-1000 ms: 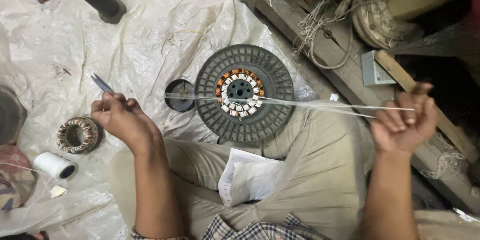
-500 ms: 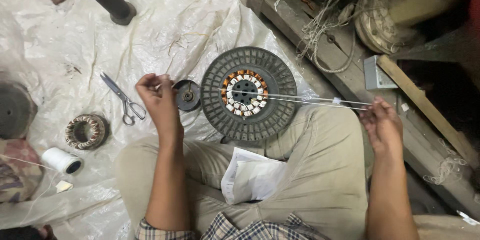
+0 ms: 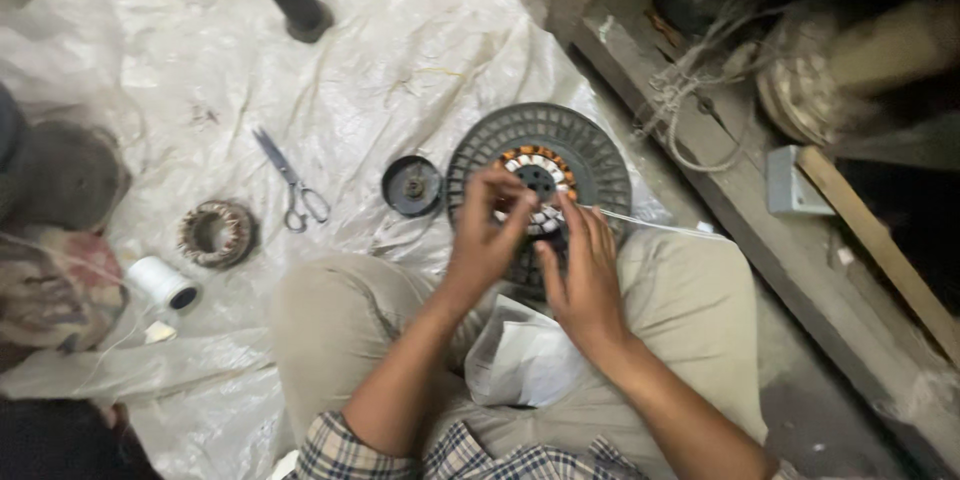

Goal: The person sits on the floor and uses a needle and white thread to tie and secure copper windings on a motor stator. The person repeatedly passes the needle through the windings and pulls the thread tight to bundle the coils.

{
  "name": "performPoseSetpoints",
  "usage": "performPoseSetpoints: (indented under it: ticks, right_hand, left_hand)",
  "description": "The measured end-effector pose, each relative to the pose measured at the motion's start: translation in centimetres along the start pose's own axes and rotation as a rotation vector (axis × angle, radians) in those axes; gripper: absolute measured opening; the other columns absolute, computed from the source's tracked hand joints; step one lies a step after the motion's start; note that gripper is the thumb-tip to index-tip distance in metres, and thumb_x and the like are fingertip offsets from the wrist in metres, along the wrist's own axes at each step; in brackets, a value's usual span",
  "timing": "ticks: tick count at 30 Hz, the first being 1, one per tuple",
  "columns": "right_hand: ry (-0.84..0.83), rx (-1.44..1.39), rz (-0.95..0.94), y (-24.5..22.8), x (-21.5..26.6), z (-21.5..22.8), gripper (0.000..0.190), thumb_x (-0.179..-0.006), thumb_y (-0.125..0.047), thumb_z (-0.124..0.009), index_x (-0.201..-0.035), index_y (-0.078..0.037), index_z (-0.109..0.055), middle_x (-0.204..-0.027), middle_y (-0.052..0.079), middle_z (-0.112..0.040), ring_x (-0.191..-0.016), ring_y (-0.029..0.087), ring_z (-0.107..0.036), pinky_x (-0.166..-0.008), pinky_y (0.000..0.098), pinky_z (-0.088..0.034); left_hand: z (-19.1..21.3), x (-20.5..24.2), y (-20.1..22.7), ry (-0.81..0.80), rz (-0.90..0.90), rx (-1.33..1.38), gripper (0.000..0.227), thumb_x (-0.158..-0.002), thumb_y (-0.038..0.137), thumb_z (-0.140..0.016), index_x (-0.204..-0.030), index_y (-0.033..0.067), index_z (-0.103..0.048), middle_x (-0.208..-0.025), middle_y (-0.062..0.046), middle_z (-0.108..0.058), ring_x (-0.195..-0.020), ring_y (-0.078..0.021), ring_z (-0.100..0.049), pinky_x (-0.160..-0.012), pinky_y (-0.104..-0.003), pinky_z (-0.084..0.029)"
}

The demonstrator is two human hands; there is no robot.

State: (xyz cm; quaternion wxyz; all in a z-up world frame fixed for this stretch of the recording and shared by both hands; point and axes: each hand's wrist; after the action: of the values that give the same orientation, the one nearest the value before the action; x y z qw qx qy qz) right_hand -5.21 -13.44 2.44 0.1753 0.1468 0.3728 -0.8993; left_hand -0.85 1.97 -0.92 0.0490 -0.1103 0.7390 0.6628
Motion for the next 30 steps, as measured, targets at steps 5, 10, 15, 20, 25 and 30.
performPoseSetpoints:
  ticks: [5,10,15,20,25,30]
  right_hand:
    - [-0.094,-0.557,-0.430,4.1,1.4,-2.1,0.023,-0.108,-0.012,-0.054,-0.126,-0.001,-0.064,-0.099,0.005,-0.065,-0.085,0.012,-0.061,-0.077,0.0266,-0.050]
    - [-0.044,-0.463,-0.263,6.3,0.6,-0.2,0.020,-0.110,-0.007,-0.054,-0.124,-0.001,-0.067,-0.093,0.002,-0.064,-0.086,0.007,-0.057,-0.077,0.0198,-0.047]
    - [0.085,-0.305,-0.312,5.7,-0.6,2.4,0.013,-0.102,-0.009,-0.066,-0.112,-0.002,-0.067,-0.091,-0.001,-0.066,-0.076,0.004,-0.055,-0.066,0.0202,-0.043]
    - [0.095,-0.067,-0.367,7.2,-1.6,4.1,0.009,-0.094,-0.007,-0.076,-0.102,-0.003,-0.075,-0.088,0.005,-0.066,-0.069,0.011,-0.053,-0.060,0.0263,-0.039]
    - [0.125,-0.134,-0.330,9.2,-1.6,2.4,0.011,-0.091,-0.008,-0.078,-0.101,-0.003,-0.076,-0.091,0.005,-0.069,-0.077,0.010,-0.062,-0.067,0.0253,-0.048]
    - [0.100,-0.156,-0.393,10.0,-1.3,1.5,0.012,-0.089,-0.008,-0.077,-0.100,-0.003,-0.078,-0.087,0.004,-0.071,-0.073,0.007,-0.061,-0.063,0.0229,-0.046]
  left_hand:
    - [0.1,0.6,0.7,-0.164,0.072,-0.080,0.024,-0.099,0.009,-0.070,-0.118,0.0024,-0.055,-0.105,-0.008,-0.067,-0.097,-0.0145,-0.070,-0.084,-0.029,-0.056]
    - [0.2,0.1,1.2,-0.253,-0.027,-0.155,0.021,-0.100,0.010,-0.069,-0.116,0.0020,-0.058,-0.106,-0.008,-0.069,-0.100,-0.0153,-0.069,-0.089,-0.031,-0.056]
    - [0.1,0.3,1.2,-0.285,0.062,-0.176,0.019,-0.098,0.012,-0.068,-0.113,0.0043,-0.059,-0.105,-0.007,-0.070,-0.095,-0.0165,-0.072,-0.082,-0.030,-0.057]
    - [-0.6,0.5,1.1,-0.224,-0.169,-0.531,0.018,-0.093,0.008,-0.072,-0.109,0.0070,-0.065,-0.102,-0.010,-0.065,-0.096,-0.0279,-0.064,-0.084,-0.039,-0.051]
    - [-1.7,0.8,1.3,-0.209,-0.305,-0.739,0.023,-0.090,0.011,-0.074,-0.111,0.0099,-0.067,-0.108,-0.008,-0.065,-0.101,-0.0307,-0.060,-0.090,-0.044,-0.046]
    - [-1.8,0.7,1.0,-0.199,-0.262,-0.761,0.023,-0.091,0.012,-0.073,-0.113,0.0111,-0.068,-0.110,-0.007,-0.065,-0.101,-0.0295,-0.060,-0.090,-0.043,-0.047]
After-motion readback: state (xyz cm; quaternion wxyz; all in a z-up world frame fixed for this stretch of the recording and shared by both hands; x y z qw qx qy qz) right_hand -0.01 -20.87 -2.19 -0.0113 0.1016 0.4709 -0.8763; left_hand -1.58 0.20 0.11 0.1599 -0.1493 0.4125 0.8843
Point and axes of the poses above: each hand's wrist, its own x-axis away from the middle knuckle, its own z-axis out of the back of the hand, y = z × x
